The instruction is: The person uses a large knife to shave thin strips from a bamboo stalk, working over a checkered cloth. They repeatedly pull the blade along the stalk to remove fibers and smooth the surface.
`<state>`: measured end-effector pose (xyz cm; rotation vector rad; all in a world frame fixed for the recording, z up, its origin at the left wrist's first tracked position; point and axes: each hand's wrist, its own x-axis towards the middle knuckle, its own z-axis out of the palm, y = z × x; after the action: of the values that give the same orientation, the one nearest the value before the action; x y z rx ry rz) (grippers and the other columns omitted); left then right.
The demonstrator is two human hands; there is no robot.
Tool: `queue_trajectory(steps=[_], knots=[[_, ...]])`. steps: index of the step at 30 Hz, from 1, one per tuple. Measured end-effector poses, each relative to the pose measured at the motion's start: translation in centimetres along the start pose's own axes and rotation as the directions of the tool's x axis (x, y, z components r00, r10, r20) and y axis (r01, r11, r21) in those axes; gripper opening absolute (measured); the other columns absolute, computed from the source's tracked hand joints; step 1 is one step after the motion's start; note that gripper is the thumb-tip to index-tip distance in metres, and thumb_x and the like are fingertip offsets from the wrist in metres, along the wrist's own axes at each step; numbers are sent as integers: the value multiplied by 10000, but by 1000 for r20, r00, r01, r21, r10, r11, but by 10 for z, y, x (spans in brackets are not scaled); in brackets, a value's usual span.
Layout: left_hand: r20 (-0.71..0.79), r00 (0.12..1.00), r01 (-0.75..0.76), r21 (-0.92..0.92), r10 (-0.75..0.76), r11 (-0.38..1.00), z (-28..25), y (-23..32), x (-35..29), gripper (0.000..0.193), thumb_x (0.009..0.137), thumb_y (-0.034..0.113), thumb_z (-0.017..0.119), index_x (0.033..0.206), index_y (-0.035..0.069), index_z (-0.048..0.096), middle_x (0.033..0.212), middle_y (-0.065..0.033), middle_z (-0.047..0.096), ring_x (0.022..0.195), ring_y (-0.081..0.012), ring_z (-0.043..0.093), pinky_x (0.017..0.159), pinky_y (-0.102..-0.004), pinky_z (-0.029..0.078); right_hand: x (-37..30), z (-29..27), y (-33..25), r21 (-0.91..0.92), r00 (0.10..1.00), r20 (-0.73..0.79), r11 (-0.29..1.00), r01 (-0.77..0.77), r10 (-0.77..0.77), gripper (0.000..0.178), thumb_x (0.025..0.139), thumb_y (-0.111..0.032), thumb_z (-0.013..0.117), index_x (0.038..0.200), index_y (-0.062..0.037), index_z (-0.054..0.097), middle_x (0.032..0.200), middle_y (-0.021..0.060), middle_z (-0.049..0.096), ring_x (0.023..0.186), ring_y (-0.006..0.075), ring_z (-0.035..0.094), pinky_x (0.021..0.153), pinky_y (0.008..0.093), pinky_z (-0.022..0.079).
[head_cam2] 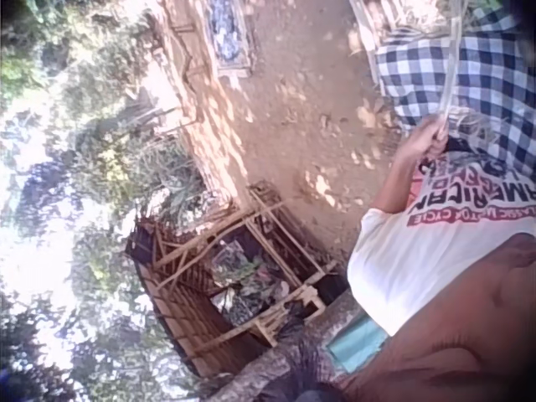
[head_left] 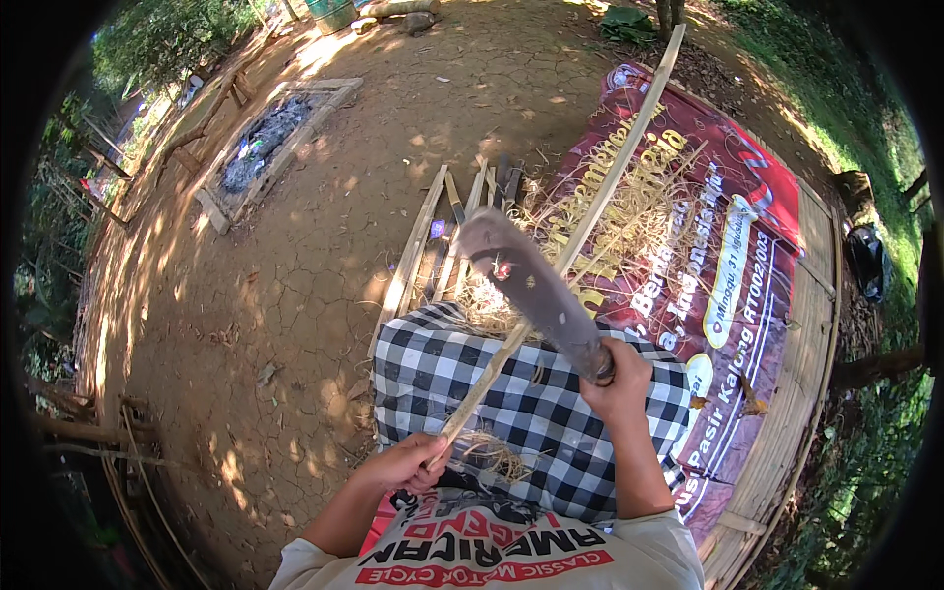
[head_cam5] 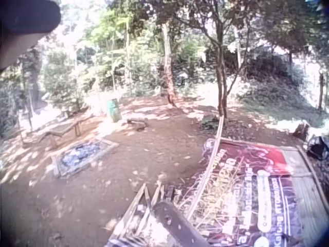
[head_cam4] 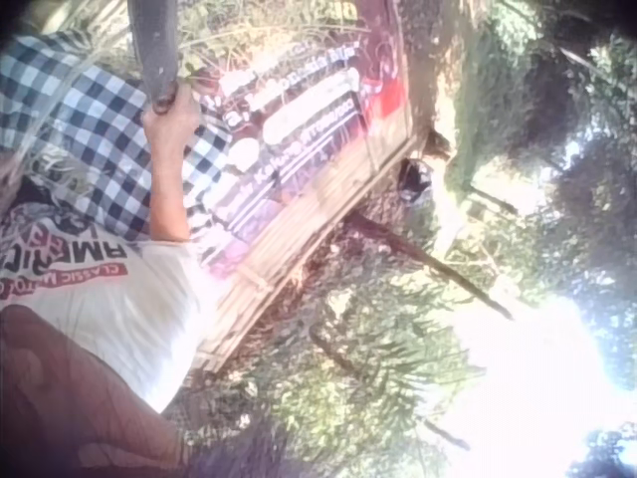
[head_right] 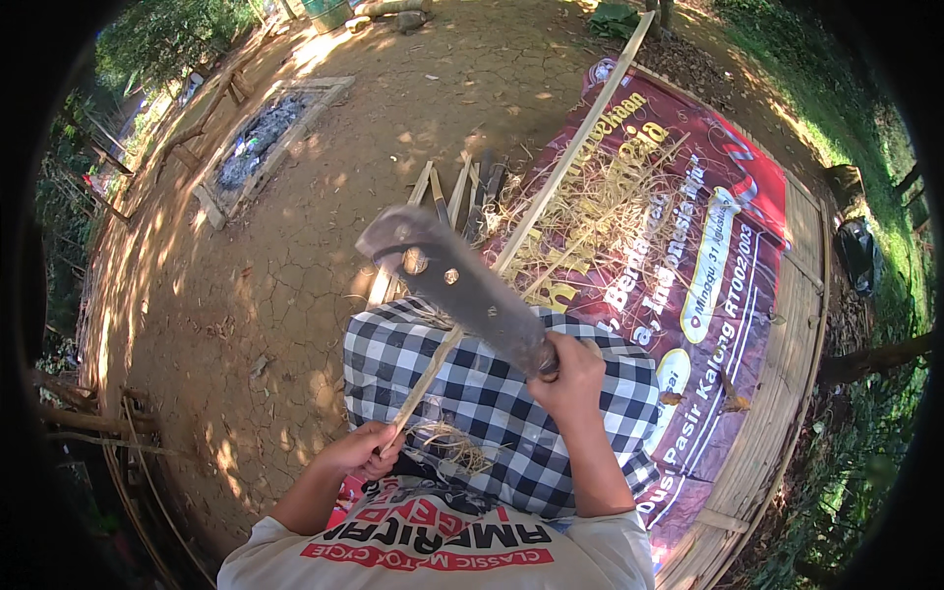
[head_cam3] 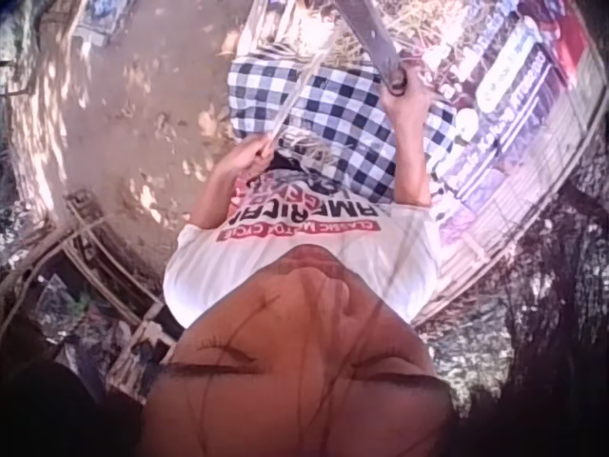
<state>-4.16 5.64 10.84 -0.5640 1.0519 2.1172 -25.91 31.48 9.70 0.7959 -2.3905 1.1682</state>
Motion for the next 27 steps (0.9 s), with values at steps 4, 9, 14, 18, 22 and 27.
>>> queue_trajectory(steps=[4,9,14,18,22,27], knots=[[21,999,27,95,-29,995,6,12,5,515,1002,527,411,709,104,425,494,63,268,399,-50,227,354,-229,175,-4,4,-24,28,967,130,976,216,-218,412,504,-70,728,900,-34,622,707,110,601,668,305,623,613,367,495],[48,999,10,9,-11,1000,-8,3,-14,524,985,563,413,721,110,430,490,62,268,393,-56,222,353,-238,176,10,9,30,-89,999,-43,995,-37,34,387,534,-60,741,904,-42,630,706,122,616,629,315,623,590,396,498],[80,997,-10,-102,19,995,-13,-13,-18,536,990,576,383,698,127,407,502,69,264,386,-47,212,344,-235,161,3,-2,37,33,946,-107,952,-306,307,322,576,-86,745,874,-39,631,677,117,621,626,325,631,597,394,501],[85,996,48,-138,-36,989,-4,-1,-6,523,995,565,383,701,132,398,504,74,268,392,-35,215,342,-226,153,-2,-12,-15,93,995,58,993,73,-79,347,549,-108,757,867,-50,629,697,105,620,646,286,638,623,369,509],[126,991,45,25,-48,999,7,8,2,515,1009,545,360,701,133,387,498,78,267,390,-30,212,338,-228,143,-5,4,-26,134,959,127,963,235,-252,404,499,-109,754,879,-57,627,753,97,630,665,276,630,620,371,499],[152,988,50,-69,-39,996,-2,-1,-13,533,991,570,386,686,132,380,488,67,256,384,-44,211,336,-235,143,15,6,16,-83,998,36,995,48,-45,350,542,-78,727,879,-49,637,720,122,639,648,297,635,608,374,504]])
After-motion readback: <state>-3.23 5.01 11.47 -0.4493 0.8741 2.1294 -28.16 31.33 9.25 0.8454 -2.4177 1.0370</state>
